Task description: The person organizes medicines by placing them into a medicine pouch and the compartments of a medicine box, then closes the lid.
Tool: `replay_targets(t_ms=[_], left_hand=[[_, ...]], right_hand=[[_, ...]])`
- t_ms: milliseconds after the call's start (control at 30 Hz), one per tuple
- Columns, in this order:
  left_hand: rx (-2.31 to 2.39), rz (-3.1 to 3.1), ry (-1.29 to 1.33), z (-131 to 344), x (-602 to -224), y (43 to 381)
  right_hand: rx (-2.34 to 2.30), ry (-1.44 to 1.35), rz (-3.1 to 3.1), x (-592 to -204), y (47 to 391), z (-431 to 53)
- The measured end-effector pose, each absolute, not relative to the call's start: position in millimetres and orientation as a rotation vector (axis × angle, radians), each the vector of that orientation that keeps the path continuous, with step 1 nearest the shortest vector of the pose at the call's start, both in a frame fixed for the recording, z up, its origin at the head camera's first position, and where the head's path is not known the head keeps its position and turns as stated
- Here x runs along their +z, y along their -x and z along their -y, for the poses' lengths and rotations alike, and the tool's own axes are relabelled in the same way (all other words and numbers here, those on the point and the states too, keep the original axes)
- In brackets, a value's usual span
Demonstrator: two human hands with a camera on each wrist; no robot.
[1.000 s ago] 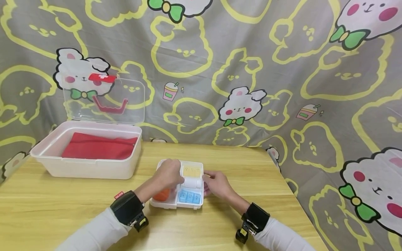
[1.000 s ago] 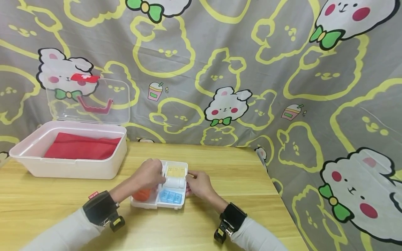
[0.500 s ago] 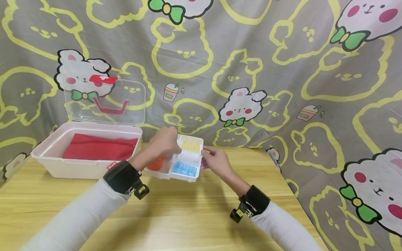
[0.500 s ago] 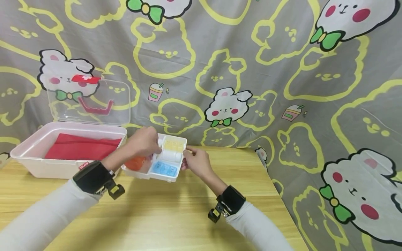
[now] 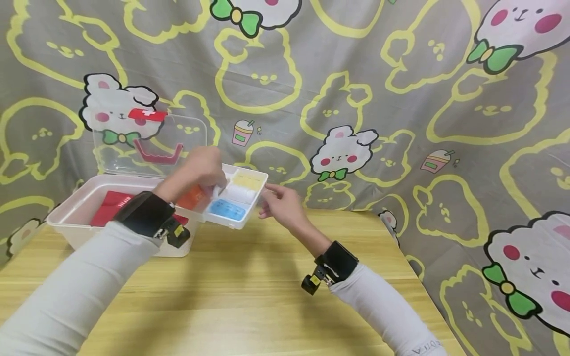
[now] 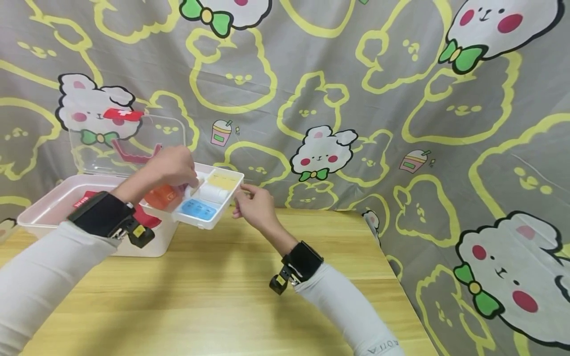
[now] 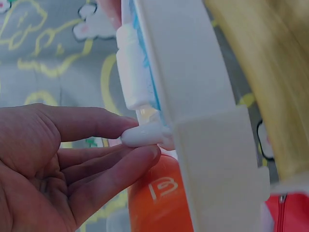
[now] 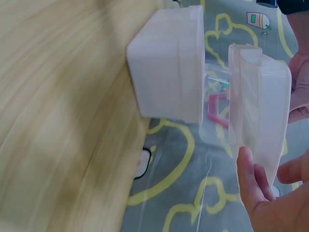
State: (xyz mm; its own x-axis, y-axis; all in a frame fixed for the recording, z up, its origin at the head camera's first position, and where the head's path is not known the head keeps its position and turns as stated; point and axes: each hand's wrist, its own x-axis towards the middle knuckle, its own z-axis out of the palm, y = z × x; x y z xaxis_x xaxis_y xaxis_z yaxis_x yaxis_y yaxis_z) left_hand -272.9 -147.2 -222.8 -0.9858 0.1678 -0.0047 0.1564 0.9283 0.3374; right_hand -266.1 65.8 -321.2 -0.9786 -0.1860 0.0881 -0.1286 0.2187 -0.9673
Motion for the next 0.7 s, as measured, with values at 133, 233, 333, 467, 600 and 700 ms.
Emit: replay_targets(t_ms=[133,233,333,467,600,700], left_hand=[[0.505,-3.049,-0.219,164,-218,276],[0.529,-3.028,-0.187,177,-215,278],[0.535,-3.020,-0.131,193,-211,280],[0.544,-3.026,-0.020,217,-209,283],[0.545,-3.032,0.087,240,-208,285],[0.553,-3.022,0.146,258,-209,285]], right_hand=[[-1.935,0.323,-2.395,-318,267,-51],[-1.937,0.319,-2.397,-316,267,-41],[-1.910,0.327,-2.412,-317,267,-31],[-1.837,0.352,-2.453,-323,268,-13],[-1.746,0.363,-2.551,-332,267,7],[-1.668,0.354,-2.646,-340,265,23]])
